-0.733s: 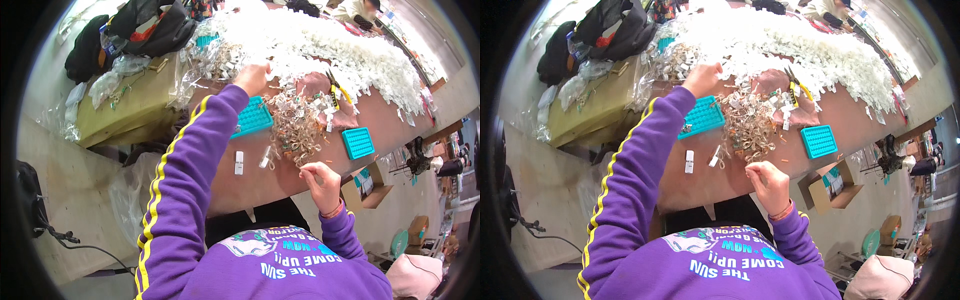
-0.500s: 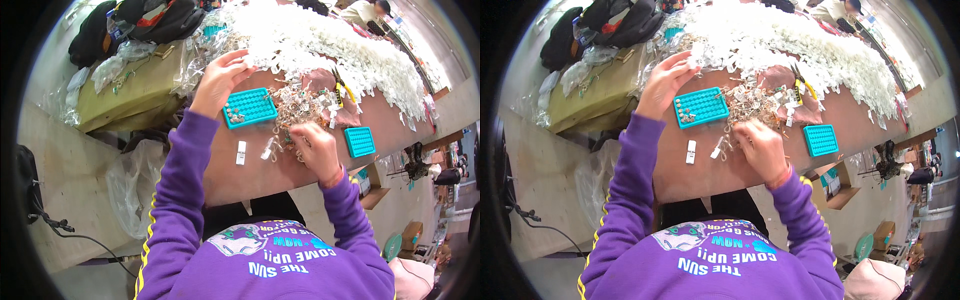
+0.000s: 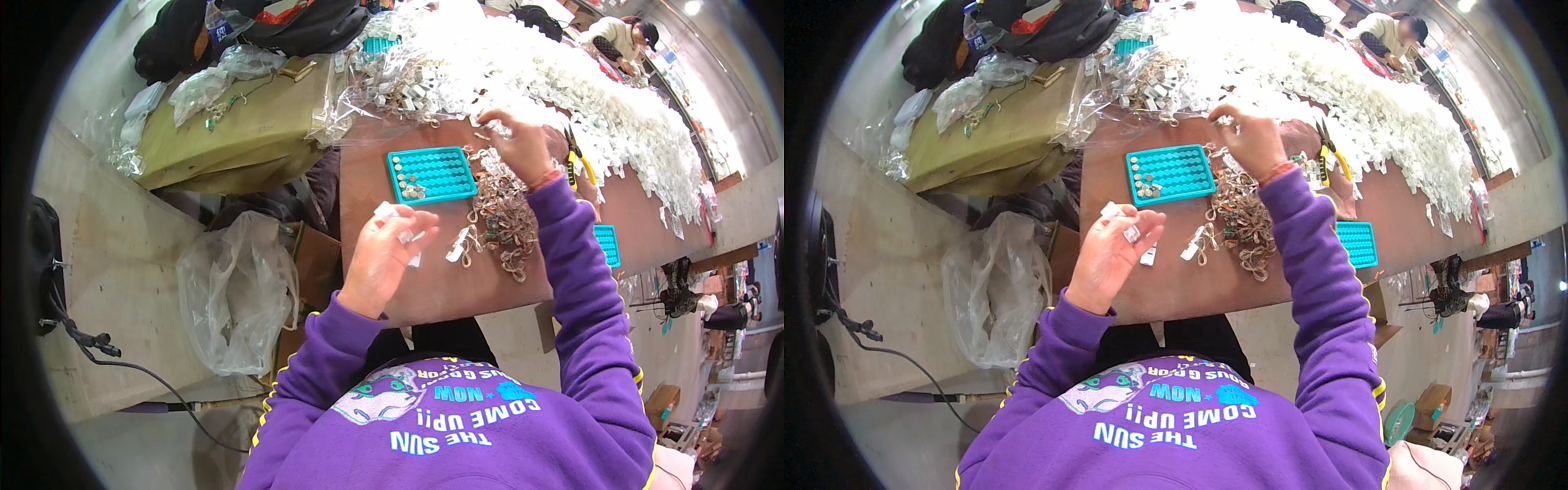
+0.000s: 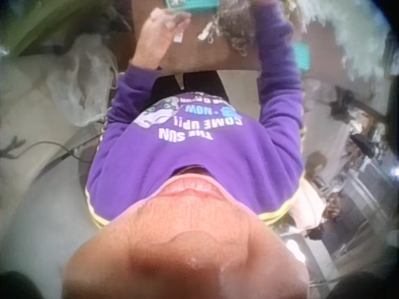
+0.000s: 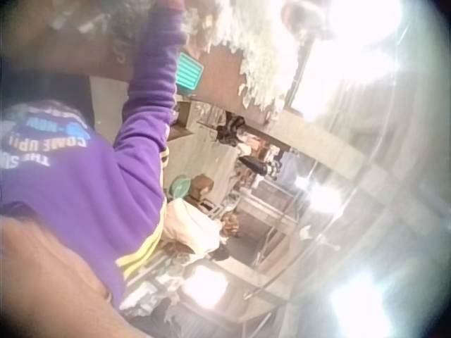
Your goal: The person repeatedly picks small white plastic housings and metal pins from a tray, inserts the pins into the housings, and places the assembled units on the table. The person handles the components one at a time and continues the cycle throughout the clip.
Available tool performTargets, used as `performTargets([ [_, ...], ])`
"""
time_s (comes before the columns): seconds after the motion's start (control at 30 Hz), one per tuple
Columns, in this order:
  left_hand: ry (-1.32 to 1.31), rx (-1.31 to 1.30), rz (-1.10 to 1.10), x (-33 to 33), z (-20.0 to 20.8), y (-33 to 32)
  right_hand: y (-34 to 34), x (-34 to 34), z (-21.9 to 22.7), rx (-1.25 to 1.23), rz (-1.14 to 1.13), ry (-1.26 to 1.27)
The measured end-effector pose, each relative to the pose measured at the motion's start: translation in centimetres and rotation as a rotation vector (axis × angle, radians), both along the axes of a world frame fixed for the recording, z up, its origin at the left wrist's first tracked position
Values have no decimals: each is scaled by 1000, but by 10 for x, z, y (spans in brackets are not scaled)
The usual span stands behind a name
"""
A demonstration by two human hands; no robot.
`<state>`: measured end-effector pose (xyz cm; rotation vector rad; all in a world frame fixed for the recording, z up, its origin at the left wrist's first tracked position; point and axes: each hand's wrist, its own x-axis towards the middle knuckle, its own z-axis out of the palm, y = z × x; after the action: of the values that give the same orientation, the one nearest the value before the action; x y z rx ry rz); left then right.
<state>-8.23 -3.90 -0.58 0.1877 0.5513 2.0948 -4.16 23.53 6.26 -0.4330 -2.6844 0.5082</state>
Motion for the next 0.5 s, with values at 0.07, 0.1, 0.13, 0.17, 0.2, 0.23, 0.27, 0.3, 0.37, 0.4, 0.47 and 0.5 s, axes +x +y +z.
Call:
performTargets([
  [0.07,85,-54,-23,2,4,6,-11,5,13,-500,190,312],
  [0.1,134,-92,-26,3,7,8,-17,13,20,-678,269,314],
  [0.13,191,-119,-27,4,10,10,-26,20,25,-776,295,262],
  [0.17,243,-155,-12,4,13,12,-35,26,28,-875,323,207],
  [0.2,299,-182,6,4,15,14,-45,33,30,-970,314,146],
  [0.23,352,-212,25,5,17,14,-59,42,28,-1145,345,95],
  [0.27,359,-183,28,8,18,14,-74,52,22,-1333,384,54],
  [0.3,367,-154,33,10,18,13,-87,57,18,-1457,365,-14],
  [0.37,397,-107,10,12,17,8,-107,65,7,-1575,313,-42],
  [0.4,409,-132,11,14,16,5,-113,67,3,-1616,305,-61],
  [0.47,436,-179,5,17,13,0,-120,73,0,-1591,303,-70],
  [0.5,419,-149,-14,17,12,-1,-123,75,-1,-1572,298,-79],
])
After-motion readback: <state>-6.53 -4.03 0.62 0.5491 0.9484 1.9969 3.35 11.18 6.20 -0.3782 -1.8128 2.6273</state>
